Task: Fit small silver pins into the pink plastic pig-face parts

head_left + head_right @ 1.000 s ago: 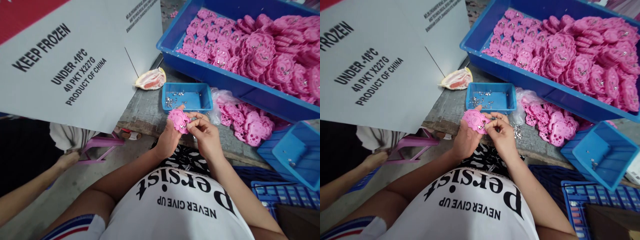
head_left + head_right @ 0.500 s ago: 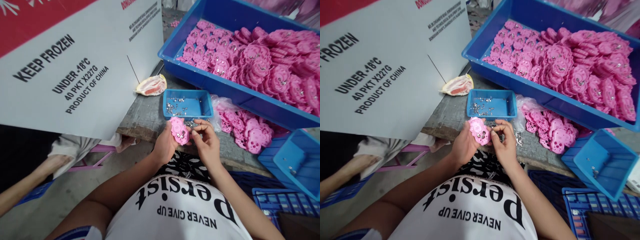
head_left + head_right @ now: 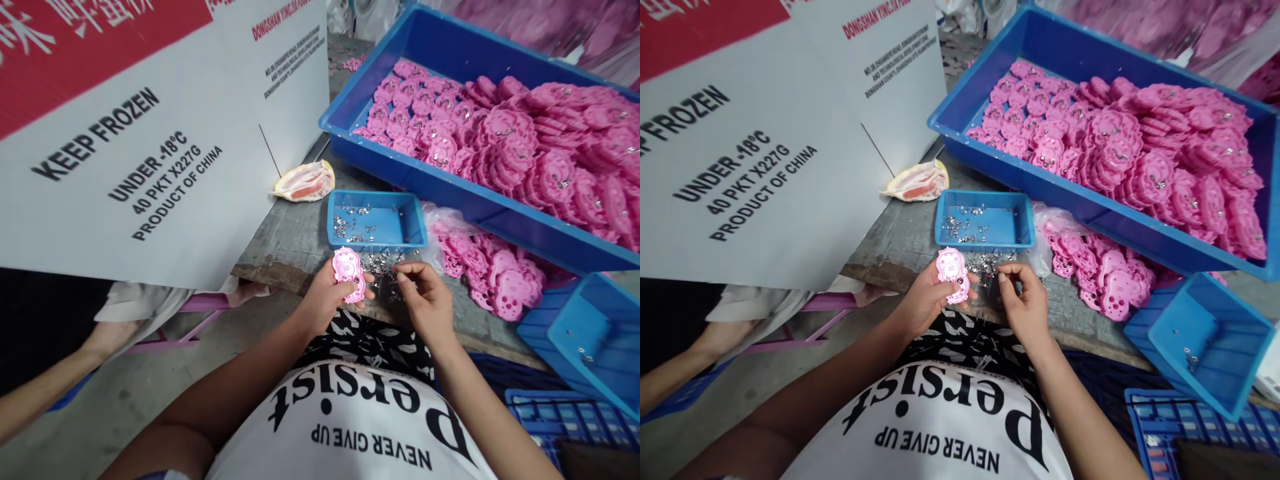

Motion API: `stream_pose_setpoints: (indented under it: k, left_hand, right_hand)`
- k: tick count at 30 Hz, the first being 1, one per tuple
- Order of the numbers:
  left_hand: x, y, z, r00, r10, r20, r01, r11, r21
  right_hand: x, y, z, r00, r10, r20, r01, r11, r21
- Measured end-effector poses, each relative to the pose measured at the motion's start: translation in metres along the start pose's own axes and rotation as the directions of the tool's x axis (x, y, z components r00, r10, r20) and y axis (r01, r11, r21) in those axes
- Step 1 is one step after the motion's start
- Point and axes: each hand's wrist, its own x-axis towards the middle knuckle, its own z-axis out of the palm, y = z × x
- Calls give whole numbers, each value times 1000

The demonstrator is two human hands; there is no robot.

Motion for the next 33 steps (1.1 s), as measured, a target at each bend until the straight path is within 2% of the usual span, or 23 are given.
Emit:
stream_pose_setpoints:
  k: [7, 13, 20, 25, 28, 33]
  left_hand:
    - [2, 1, -1, 1000, 3, 0, -3, 1000, 10]
    - [2, -1, 3, 1000, -17, -24, 17, 1000, -15]
    - [6, -7, 3, 998, -10, 56, 16, 994, -110]
    - [6, -8, 7, 996, -19, 83, 27, 994, -104]
    - [6, -11, 8, 994, -31, 102, 40, 995, -91]
    - [9, -23, 4, 990, -49, 134, 52, 998, -23]
  right_hand:
    - [-1, 3, 3, 999, -19, 44, 20, 999, -28]
    - [-5, 8, -4, 997, 46, 55, -43, 998, -46]
    - [-16, 19, -15, 994, 101, 36, -99, 994, -52]
    - [-26, 27, -24, 990, 137, 25, -136, 989, -59]
    - [-28, 31, -36, 986, 166, -9, -166, 984, -62]
    - [-28, 39, -60, 961, 216, -172, -230, 971, -60]
